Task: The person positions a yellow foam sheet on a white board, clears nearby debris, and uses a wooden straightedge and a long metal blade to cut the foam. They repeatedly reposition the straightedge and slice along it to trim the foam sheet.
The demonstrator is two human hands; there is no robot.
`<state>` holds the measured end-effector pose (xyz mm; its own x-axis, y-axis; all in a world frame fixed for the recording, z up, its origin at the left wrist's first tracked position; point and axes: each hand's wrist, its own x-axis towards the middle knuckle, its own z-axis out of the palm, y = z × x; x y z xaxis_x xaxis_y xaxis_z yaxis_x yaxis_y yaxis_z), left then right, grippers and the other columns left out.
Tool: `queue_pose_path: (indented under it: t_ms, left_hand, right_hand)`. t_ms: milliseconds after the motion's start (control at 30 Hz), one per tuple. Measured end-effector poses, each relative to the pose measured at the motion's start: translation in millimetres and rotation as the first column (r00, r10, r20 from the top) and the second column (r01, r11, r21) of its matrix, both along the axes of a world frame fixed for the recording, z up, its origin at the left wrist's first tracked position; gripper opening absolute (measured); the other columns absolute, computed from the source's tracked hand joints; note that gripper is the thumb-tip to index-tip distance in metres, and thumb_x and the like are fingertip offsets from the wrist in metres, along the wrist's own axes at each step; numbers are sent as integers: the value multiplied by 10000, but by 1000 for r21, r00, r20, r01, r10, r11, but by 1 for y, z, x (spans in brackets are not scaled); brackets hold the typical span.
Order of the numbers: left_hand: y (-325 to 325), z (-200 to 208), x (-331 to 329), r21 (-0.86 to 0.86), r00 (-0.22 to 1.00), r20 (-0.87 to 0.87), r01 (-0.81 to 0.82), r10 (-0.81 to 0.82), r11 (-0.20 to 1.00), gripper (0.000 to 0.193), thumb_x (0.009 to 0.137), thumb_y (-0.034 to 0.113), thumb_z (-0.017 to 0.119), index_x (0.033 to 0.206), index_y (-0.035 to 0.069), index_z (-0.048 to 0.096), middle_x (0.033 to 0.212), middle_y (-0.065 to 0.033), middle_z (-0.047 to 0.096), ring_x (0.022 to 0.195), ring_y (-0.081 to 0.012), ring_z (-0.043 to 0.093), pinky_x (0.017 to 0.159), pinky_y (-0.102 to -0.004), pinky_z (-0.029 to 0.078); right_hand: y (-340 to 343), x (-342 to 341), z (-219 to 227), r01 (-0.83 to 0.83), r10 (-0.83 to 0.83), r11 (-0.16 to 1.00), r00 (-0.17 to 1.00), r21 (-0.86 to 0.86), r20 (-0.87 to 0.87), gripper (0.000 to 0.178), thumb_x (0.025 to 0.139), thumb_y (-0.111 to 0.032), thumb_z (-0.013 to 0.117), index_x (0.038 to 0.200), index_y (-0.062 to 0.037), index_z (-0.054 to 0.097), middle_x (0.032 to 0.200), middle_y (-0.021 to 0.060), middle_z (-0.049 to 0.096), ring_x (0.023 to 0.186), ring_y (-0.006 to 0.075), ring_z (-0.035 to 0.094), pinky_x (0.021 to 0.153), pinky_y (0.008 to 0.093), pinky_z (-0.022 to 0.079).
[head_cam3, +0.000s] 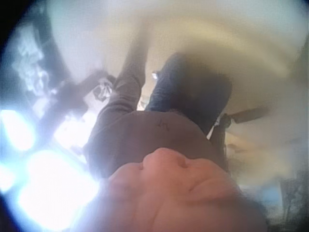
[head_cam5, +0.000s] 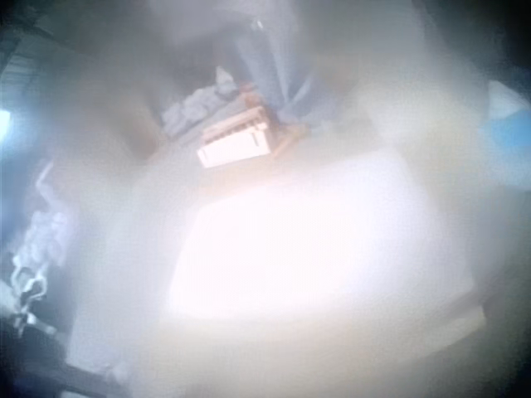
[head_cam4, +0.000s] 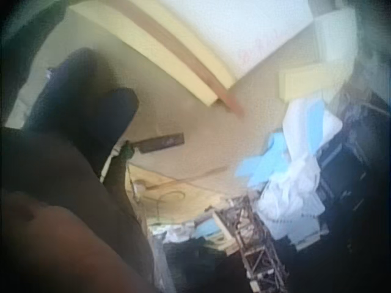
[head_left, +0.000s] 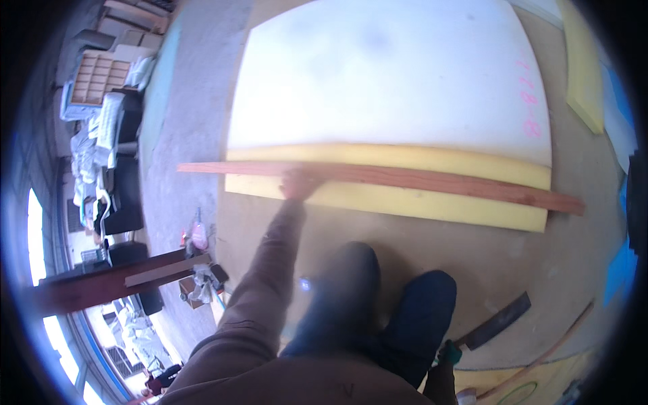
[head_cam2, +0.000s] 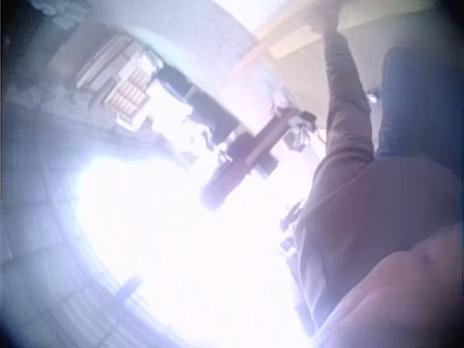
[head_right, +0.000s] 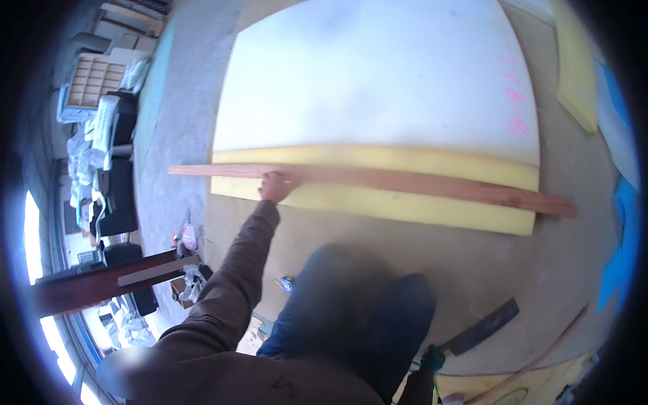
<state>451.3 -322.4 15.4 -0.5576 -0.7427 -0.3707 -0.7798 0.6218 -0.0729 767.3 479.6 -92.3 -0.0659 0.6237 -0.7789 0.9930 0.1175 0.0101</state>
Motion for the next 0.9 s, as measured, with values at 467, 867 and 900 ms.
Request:
queue_pose_path:
  t_ms: [467,867,900]
  left_hand:
    - [31,61,-12,146,929,-214,-274,301,951,1198,677,778,814,1524,22,431,1537,-207,462,1456,-383,398,1171,-581,327]
    - [-42,17,15,54,928,-216,-301,305,952,1057,828,474,801,1587,-22,258,1705,-262,181,1597,-407,184,1193,-692,269]
    - [-37,14,13,116,913,-213,-329,347,937,1047,841,453,787,1599,-23,243,1710,-269,161,1596,-419,180,1192,-698,265]
  right_hand:
    - [51,-55,202,-918,906,16,181,397,383,533,1009,-379,557,1282,66,662,753,123,699,642,310,680,520,404,516]
    - [-249,-399,357,-417,412,890,557,186,-721,475,972,-217,604,1435,-132,539,950,69,710,555,154,612,446,255,423]
    - [-293,-431,347,-362,243,932,677,-27,-695,478,1007,-201,587,1477,-146,517,1076,89,719,568,141,610,458,226,407]
